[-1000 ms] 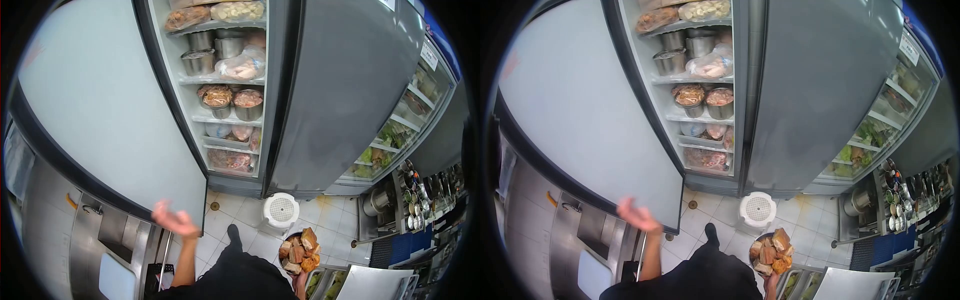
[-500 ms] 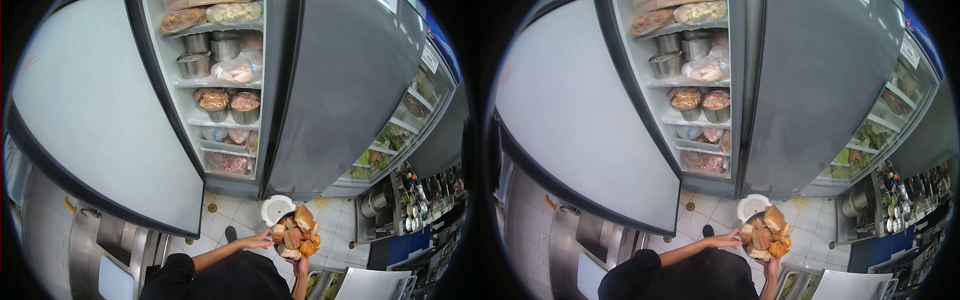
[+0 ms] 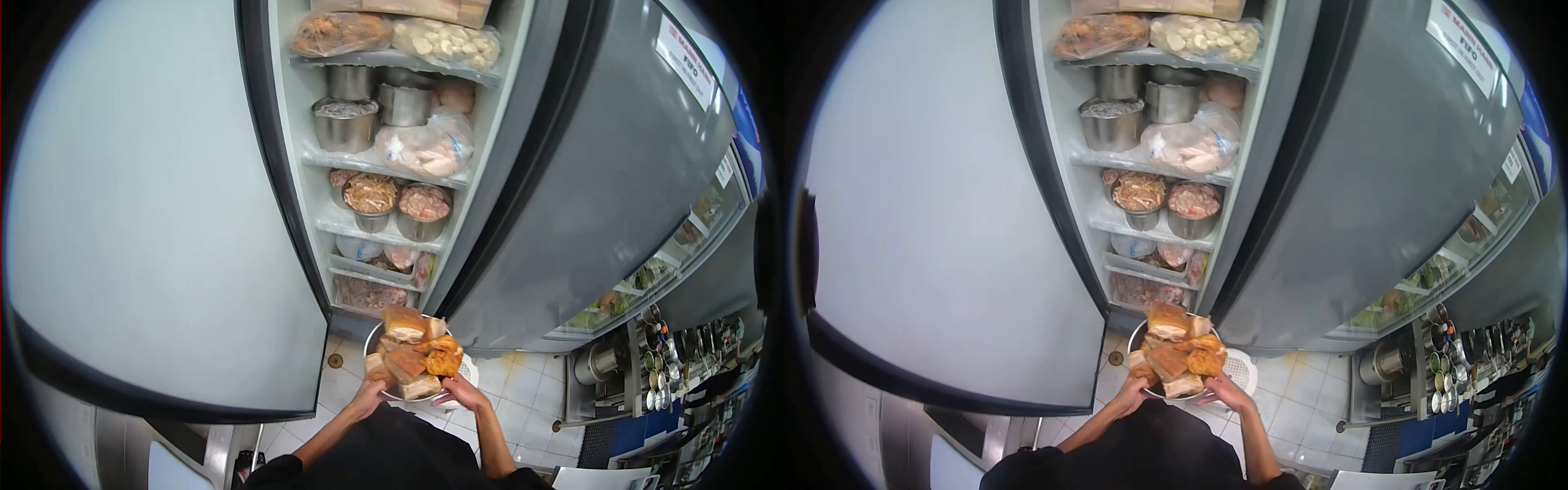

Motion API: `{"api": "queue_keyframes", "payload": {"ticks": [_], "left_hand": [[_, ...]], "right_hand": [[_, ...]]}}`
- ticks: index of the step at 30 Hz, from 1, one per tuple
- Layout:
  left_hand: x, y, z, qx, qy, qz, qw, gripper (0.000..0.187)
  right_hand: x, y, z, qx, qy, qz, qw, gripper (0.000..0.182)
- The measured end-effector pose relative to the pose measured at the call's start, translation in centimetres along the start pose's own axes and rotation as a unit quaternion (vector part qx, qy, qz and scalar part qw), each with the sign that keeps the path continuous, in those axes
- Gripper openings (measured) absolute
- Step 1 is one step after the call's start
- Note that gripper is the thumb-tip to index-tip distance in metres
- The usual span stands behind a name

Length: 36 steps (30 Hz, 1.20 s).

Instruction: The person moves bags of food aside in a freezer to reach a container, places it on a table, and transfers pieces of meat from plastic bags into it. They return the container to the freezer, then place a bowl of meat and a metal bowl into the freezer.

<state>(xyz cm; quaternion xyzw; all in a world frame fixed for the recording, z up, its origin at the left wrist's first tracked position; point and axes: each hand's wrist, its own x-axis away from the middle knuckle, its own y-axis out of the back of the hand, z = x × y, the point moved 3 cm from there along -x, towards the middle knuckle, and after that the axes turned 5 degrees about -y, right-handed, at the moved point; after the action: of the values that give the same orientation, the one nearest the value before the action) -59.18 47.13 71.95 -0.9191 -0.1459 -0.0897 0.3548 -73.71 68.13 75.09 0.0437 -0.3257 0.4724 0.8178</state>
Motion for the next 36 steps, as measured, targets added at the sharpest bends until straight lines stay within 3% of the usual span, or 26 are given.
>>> {"api": "queue_keyframes", "payload": {"ticks": [4,6,7,10,12,16,18,22,29,36], "left_hand": [[0.0,4.4,-3.1,0.081,-0.03,-0.029,0.996,0.056],[0.4,6.4,-4.3,0.073,-0.061,-0.053,0.994,0.057],[0.5,7.7,-4.3,0.065,-0.067,-0.069,0.993,0.057],[1.1,10.6,-4.8,0.05,-0.081,-0.1,0.99,0.057],[1.8,10.6,-5.9,0.086,-0.08,-0.094,0.989,0.056],[2.5,11.2,-5.3,0.113,-0.077,-0.112,0.984,0.053],[2.7,11.7,-3.6,0.143,-0.069,-0.131,0.979,0.052],[3.6,12.1,-2.7,0.173,-0.077,-0.136,0.973,0.053],[5.3,14.1,-1.4,0.172,-0.09,-0.171,0.966,0.06],[5.7,16.7,0.1,0.195,-0.102,-0.204,0.954,0.061]], "right_hand": [[-2.1,1.9,11.3,0.271,-0.109,0.106,0.951,0.054],[-1.9,3.2,18.9,0.353,0.068,0.091,0.929,0.044],[-1.0,2.2,24.0,0.282,0.178,0.085,0.939,0.035],[-1.9,-1.9,37.4,0.24,0.287,-0.136,0.917,0.03],[-5.7,-1.6,44.8,0.184,0.351,-0.167,0.903,0.039],[-15.0,2.1,59.2,-0.012,0.377,-0.163,0.912,0.044],[-17.6,2.3,64.8,-0.065,0.294,-0.216,0.929,0.031],[-22.4,4.5,68.3,-0.068,0.297,-0.241,0.921,0.014],[-23.5,3.7,69.2,-0.131,0.303,-0.32,0.888,0.008],[-23.0,4.0,67.6,-0.134,0.295,-0.324,0.889,0.008]]}}
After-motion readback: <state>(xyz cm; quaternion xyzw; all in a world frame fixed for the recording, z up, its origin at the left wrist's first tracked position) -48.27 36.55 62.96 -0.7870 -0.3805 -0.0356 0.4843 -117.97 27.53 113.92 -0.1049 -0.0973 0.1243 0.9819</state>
